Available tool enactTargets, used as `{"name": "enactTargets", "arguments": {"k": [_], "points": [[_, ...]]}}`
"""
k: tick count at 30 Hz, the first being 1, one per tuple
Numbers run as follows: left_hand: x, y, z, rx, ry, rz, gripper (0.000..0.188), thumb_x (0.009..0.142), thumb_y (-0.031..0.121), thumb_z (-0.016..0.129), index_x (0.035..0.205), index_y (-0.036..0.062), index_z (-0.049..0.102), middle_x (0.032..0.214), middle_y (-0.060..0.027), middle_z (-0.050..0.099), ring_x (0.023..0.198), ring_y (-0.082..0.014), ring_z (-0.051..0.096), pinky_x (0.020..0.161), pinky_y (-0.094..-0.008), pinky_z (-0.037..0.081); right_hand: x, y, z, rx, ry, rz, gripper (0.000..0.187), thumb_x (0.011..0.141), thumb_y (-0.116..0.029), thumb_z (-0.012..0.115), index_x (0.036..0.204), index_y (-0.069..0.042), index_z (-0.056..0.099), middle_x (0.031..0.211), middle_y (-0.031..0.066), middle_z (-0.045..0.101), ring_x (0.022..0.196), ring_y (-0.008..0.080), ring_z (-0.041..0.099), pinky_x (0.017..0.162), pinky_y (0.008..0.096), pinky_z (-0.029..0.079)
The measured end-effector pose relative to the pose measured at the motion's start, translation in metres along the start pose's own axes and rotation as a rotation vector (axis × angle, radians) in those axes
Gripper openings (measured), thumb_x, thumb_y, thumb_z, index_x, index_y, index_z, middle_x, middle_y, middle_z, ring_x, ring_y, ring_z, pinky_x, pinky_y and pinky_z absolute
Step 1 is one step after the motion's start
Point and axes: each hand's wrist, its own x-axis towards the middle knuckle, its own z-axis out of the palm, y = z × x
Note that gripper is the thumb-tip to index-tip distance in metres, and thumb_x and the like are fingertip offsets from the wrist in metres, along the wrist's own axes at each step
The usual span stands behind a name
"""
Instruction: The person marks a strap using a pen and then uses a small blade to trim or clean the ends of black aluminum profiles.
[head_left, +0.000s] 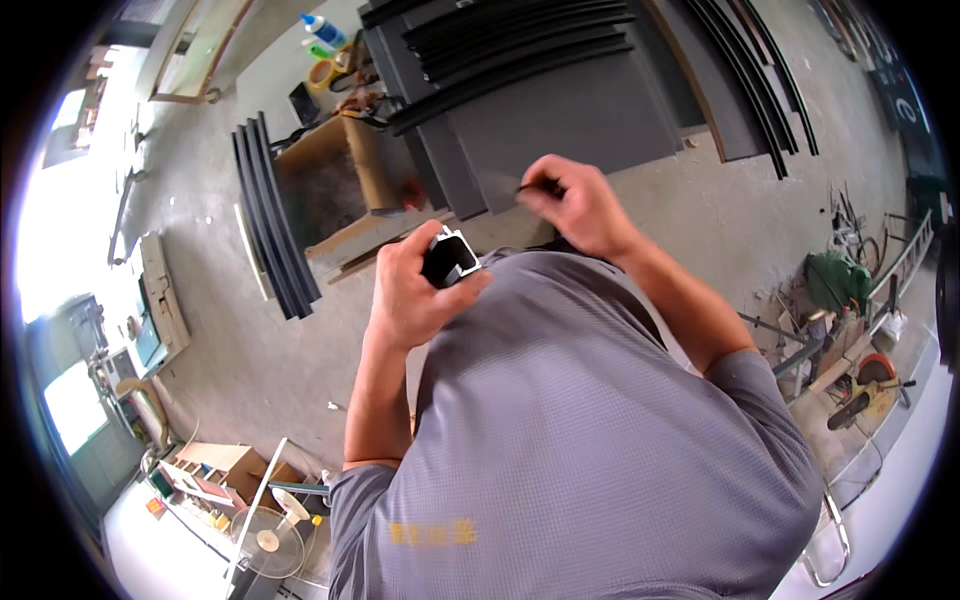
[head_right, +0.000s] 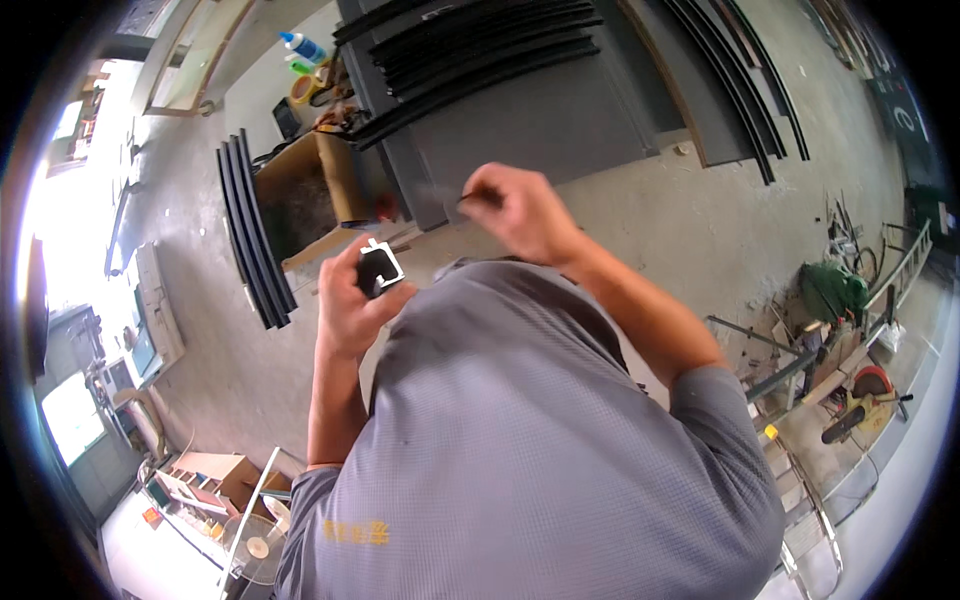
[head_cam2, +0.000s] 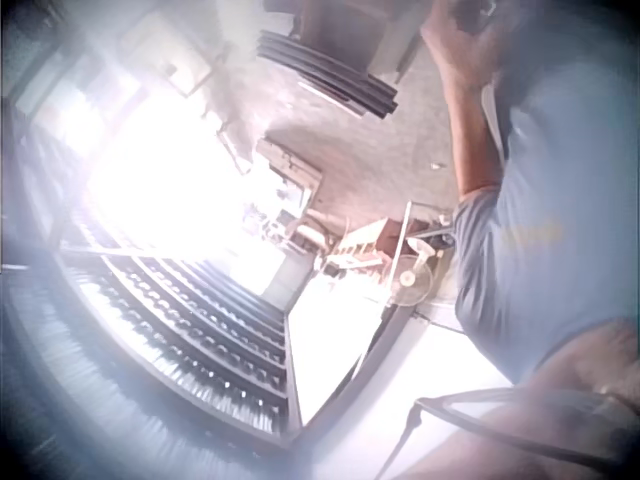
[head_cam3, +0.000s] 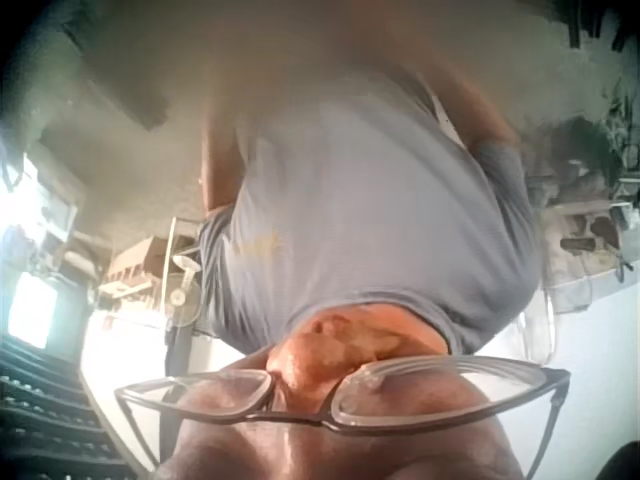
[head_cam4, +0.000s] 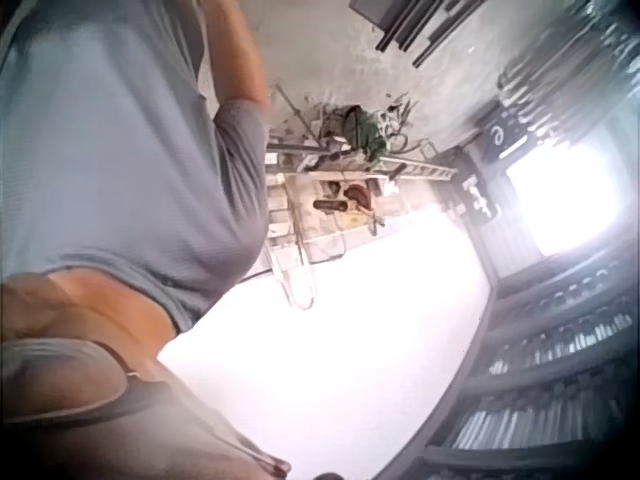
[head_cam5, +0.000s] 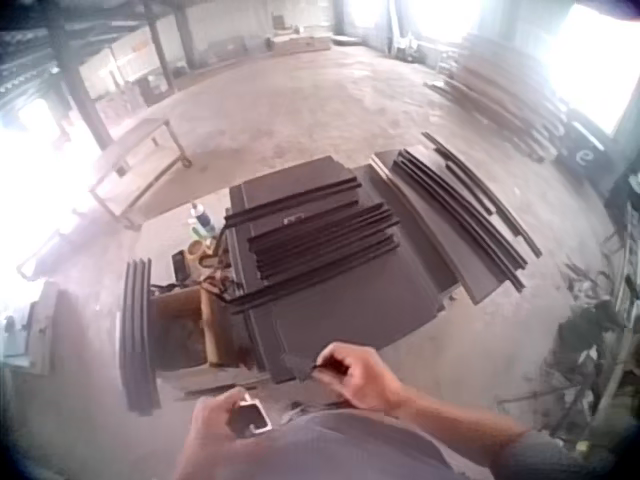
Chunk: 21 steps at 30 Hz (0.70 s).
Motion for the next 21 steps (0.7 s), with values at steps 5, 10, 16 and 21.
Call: {"name": "enactTargets", "arguments": {"k": [5, 10, 16, 21], "points": [[0.001, 0.027, -0.044, 0.09, 0.174, 0.548, 0.045, 0.065, 0.032, 0.095, 0.087, 0.0094, 0.063, 0.065, 0.0003, 0.059, 0.053, -0.0154, 0.059, 0.053, -0.0293, 0.046, -0.004, -0.004, -0.023, 0.26, -0.072, 0.142, 0.011, 0.106, -0.013, 0.071, 0.105, -0.004, 0.065, 0.081, -0.0056, 0.055, 0.074, 0.0033, 0.047, 0.065, 0.0217, 0.039], [-0.001, 0.032, -0.052, 0.121, 0.236, 0.631, 0.056, 0.065, 0.047, 0.097, 0.086, 0.0088, 0.062, 0.062, 0.0008, 0.056, 0.05, -0.0147, 0.056, 0.049, -0.028, 0.043, -0.003, -0.003, -0.019, 0.311, -0.105, 0.14, 0.011, 0.105, -0.012, 0.073, 0.105, -0.004, 0.065, 0.083, -0.0067, 0.054, 0.075, 0.0031, 0.046, 0.065, 0.0218, 0.038], [-0.009, 0.008, -0.068, -0.358, 0.394, 0.643, 0.077, 0.075, 0.077, 0.079, 0.098, 0.0054, 0.065, 0.071, -0.0033, 0.059, 0.057, -0.0145, 0.056, 0.051, -0.0283, 0.044, -0.005, -0.005, -0.026, 0.256, -0.233, 0.075, 0.013, 0.103, -0.014, 0.076, 0.1, -0.005, 0.066, 0.1, -0.0013, 0.061, 0.081, 0.0059, 0.05, 0.072, 0.0233, 0.043], [-0.052, 0.039, -0.157, -0.717, 0.865, 0.73, 0.064, 0.092, 0.064, 0.061, 0.108, 0.0026, 0.057, 0.084, -0.0049, 0.052, 0.068, -0.0145, 0.047, 0.06, -0.0317, 0.04, 0.0, -0.019, -0.033, 0.045, -0.343, -0.136, 0.017, 0.096, -0.017, 0.083, 0.094, -0.007, 0.069, 0.157, 0.0107, 0.051, 0.142, 0.0276, 0.049, 0.118, 0.0464, 0.041]]}}
